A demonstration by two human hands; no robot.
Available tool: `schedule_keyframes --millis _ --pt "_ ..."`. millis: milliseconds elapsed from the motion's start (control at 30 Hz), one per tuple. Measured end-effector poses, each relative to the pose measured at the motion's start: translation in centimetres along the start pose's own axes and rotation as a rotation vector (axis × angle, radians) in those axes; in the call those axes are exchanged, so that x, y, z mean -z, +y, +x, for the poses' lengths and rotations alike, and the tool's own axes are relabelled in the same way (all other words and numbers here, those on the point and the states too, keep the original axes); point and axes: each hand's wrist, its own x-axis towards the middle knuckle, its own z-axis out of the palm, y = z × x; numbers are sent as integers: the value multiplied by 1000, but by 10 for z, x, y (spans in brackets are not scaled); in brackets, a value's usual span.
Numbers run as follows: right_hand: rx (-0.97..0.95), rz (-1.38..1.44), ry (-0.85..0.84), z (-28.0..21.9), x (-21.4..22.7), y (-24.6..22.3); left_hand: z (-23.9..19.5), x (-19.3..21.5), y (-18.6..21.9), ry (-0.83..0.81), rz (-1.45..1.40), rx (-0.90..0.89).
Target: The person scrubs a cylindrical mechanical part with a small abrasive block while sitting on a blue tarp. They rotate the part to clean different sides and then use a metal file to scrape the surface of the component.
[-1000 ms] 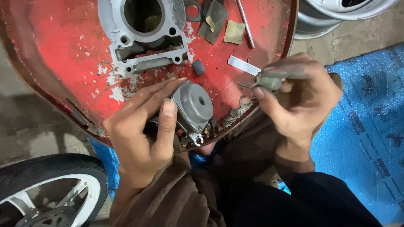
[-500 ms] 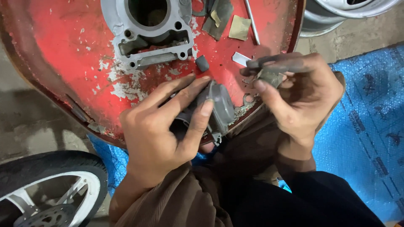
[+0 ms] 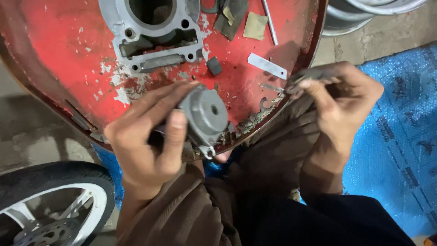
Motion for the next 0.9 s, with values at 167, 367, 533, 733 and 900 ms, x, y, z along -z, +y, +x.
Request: schedule_keyframes --millis 167,367,533,733,900 --pt "-89 -246 41 12 -7 -16 -8 -2 -18 96 -45 -55" --pt "132 -449 -129 29 -16 -28 -9 -2 -13 132 -41 -36" --pt "75 -414 -358 9 -25 -26 -11 -3 -11 146 -111 68" --pt "83 -431 -563 -11 -66 -46 -32 7 -28 220 -53 252" --pt "-43 -243 -514 -4 -70 -53 -56 3 -74 382 -335 238"
